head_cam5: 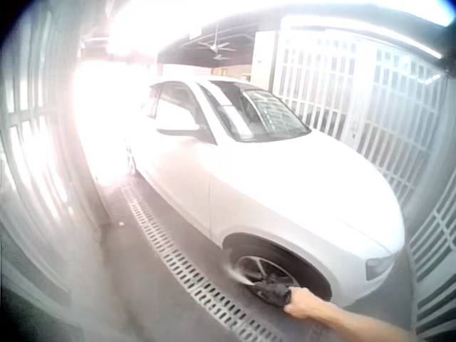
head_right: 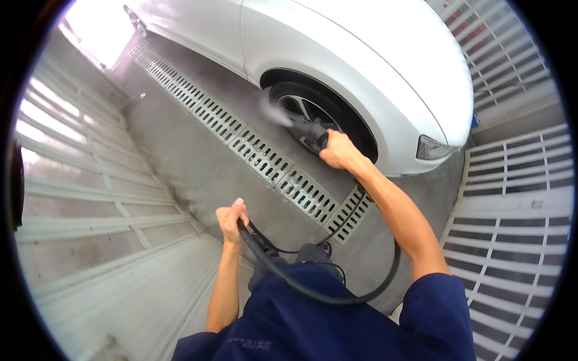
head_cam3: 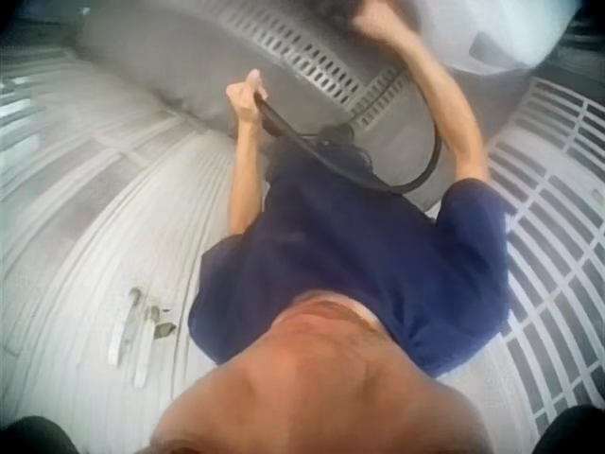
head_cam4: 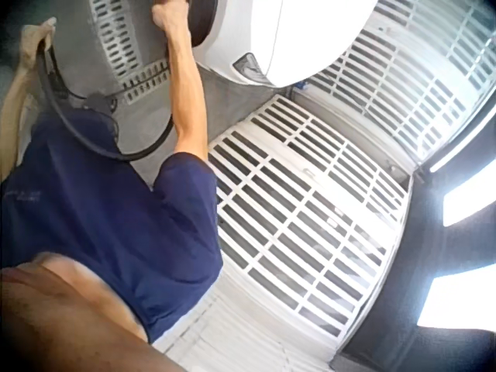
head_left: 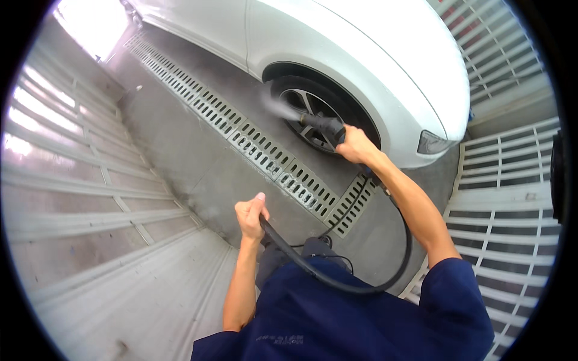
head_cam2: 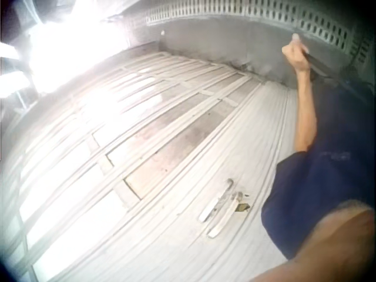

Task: The person washes a white SUV in a garage using a high-pressure water hose. They systematically spray the vehicle's exterior, including the rear, sides, wheels, and front, and also rinse the interior door jambs after opening the doors. The person moves around the vehicle to ensure full coverage.

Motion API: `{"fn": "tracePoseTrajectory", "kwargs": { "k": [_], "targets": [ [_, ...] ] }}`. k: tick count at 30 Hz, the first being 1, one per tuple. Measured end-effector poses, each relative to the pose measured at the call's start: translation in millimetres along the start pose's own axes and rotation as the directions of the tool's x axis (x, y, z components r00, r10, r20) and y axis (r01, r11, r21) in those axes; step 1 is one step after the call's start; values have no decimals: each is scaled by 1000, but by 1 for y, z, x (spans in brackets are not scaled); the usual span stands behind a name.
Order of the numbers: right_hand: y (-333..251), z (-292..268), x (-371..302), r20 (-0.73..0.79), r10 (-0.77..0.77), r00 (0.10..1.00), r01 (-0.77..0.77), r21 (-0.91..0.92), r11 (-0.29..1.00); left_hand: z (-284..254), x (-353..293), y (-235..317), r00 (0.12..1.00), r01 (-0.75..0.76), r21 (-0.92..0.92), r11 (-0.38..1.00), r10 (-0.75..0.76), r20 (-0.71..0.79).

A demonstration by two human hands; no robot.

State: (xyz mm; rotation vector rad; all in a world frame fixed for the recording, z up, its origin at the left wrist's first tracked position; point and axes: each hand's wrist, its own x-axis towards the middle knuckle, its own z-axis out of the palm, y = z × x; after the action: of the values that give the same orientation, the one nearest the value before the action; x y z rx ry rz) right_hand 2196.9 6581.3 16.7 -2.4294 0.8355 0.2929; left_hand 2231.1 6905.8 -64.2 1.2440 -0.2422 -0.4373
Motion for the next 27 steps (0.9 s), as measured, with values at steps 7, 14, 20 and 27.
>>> {"fn": "tracePoseTrajectory", "kwargs": {
  "k": [7,14,20,27],
  "targets": [
    [-13,-4,-68,-21,135,991,-128,210,969,-3,89,64,932,-251,130,959,203,299],
    [-40,-28,-117,-307,379,873,-222,443,869,51,169,51,790,-301,206,931,123,600],
    [-21,32,-154,-464,603,649,-368,501,783,70,227,15,628,-301,373,878,-112,770],
    [-34,104,-150,-232,906,354,-740,523,423,9,262,-1,524,-154,546,823,-401,751]
  ]
}}
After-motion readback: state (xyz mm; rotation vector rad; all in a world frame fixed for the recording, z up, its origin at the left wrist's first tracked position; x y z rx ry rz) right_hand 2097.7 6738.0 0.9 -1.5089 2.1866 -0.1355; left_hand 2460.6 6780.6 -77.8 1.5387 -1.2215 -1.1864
